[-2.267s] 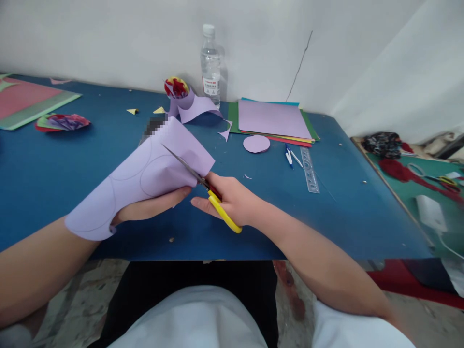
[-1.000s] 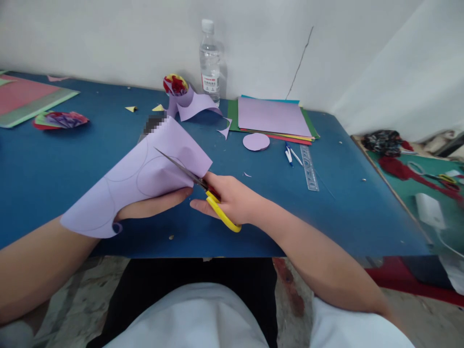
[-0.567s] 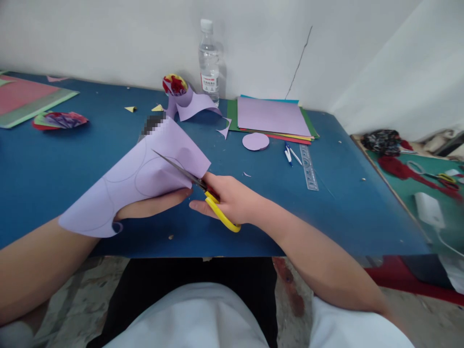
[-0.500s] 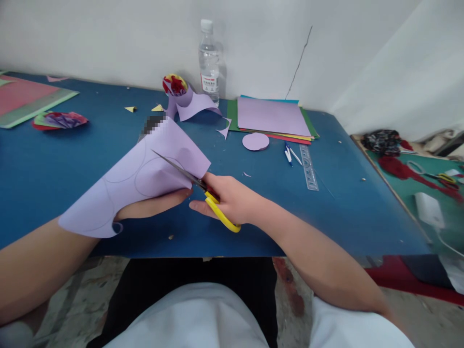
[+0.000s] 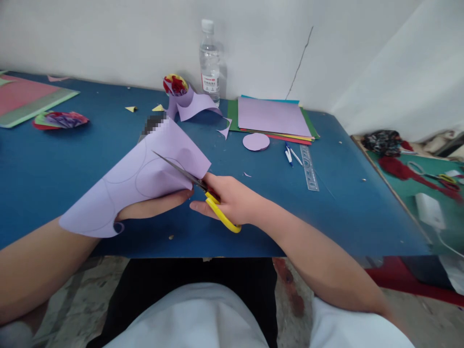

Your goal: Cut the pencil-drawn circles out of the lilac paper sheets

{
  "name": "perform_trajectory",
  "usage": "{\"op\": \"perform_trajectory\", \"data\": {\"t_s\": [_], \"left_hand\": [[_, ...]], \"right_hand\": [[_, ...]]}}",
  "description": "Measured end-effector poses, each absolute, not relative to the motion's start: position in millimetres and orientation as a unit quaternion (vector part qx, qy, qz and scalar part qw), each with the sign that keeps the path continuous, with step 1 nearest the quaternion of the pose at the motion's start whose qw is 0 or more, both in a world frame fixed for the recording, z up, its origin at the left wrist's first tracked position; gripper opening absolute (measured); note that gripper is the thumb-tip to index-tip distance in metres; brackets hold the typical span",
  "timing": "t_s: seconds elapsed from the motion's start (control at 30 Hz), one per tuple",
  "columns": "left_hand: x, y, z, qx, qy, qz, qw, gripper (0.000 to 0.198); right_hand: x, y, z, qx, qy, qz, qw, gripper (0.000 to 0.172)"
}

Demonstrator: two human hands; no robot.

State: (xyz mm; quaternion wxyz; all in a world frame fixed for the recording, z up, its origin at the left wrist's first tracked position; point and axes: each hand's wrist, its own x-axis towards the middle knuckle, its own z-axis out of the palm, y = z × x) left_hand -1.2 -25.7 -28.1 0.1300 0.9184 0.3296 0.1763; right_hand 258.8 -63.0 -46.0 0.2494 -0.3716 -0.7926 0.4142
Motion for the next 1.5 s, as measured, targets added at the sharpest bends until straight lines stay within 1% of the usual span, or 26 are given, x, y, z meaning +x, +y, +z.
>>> {"op": "perform_trajectory", "data": {"t_s": [0.33,0.5,0.7,0.9,1.0,1.33,1.5], "left_hand": [[-2.1,-26.7,-26.7,0.915,0.337,0.184,0.123,0.057],[0.6,-26.4,-24.4,0.915,0.338,0.173,0.137,0.056],[0.3,-25.1,-25.4,0.917,0.336,0.175,0.123,0.058],[-3.1,-23.1,-31.5,0.931,0.303,0.177,0.099,0.054],[-4.3,-23.2,-34.6,0.930,0.305,0.176,0.104,0.056],[2.3,-26.4,-24.1,0.911,0.347,0.153,0.164,0.060],[-3.8,-23.6,-31.5,0.923,0.317,0.158,0.148,0.051]], "right_hand": [[259.0,-62.4,-47.0,-0.372,-0.796,0.407,0.250,0.040],[259.1,-62.9,-46.2,-0.374,-0.793,0.413,0.246,0.045],[259.5,-62.2,-45.5,-0.377,-0.794,0.414,0.237,0.046],[258.4,-63.3,-44.8,-0.383,-0.800,0.403,0.223,0.039],[258.1,-64.0,-44.7,-0.384,-0.803,0.399,0.221,0.036],[258.3,-63.5,-41.9,-0.382,-0.803,0.405,0.211,0.037],[258.0,-64.3,-41.0,-0.382,-0.802,0.411,0.206,0.037]]}}
